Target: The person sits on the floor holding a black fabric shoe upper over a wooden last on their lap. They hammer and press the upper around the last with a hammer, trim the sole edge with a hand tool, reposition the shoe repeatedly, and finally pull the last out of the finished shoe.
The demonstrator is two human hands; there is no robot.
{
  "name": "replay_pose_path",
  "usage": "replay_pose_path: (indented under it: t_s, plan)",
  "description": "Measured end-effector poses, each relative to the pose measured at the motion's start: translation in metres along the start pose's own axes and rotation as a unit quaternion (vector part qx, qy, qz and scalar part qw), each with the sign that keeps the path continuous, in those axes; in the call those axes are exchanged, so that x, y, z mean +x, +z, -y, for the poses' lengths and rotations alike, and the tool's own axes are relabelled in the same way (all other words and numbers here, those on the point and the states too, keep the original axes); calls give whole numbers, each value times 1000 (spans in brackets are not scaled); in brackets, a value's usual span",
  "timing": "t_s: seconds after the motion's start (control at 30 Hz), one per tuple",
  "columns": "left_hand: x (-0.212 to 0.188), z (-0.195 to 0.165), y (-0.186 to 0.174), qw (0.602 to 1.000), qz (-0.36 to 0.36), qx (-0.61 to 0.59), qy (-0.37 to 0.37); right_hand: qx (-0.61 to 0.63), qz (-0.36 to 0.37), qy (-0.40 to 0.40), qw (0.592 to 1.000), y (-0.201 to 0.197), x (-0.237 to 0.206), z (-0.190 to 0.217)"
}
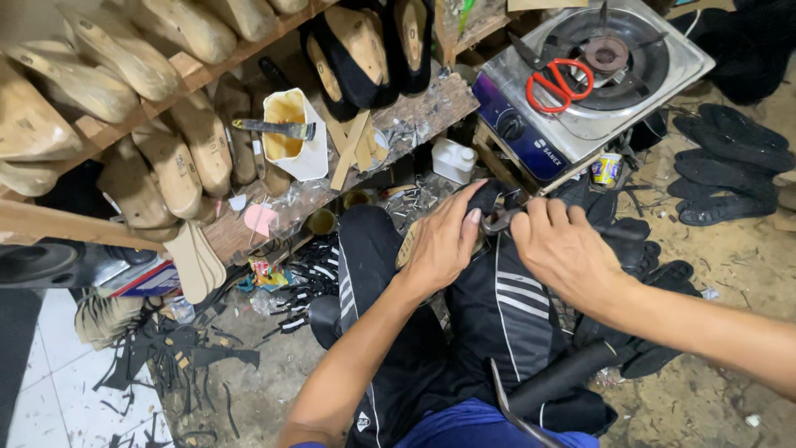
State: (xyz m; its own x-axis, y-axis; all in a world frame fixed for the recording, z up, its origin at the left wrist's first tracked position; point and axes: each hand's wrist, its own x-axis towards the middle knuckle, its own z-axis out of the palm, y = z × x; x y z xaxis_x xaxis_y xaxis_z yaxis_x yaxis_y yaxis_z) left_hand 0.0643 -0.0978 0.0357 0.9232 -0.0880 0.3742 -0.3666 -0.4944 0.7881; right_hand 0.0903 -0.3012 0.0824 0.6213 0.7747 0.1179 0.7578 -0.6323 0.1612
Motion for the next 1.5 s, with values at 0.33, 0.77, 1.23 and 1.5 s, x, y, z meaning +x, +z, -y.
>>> replay_pose_path:
  t_s: [0.33,0.77,1.23,1.5]
  plan:
    - [5,-11,-4,999,8,-20,-26,93,-27,33,995,5,3,-3]
    - [10,-12,-4,999,19,-25,-28,195,34,92,976,6,-2,-6]
    - [14,-19,-11,999,44,-20,-21,279,84,130,948,16,-6,-13]
    - [20,-24,-9,997,58,-3,-50,268,-15,-32,963,16,-3,-39]
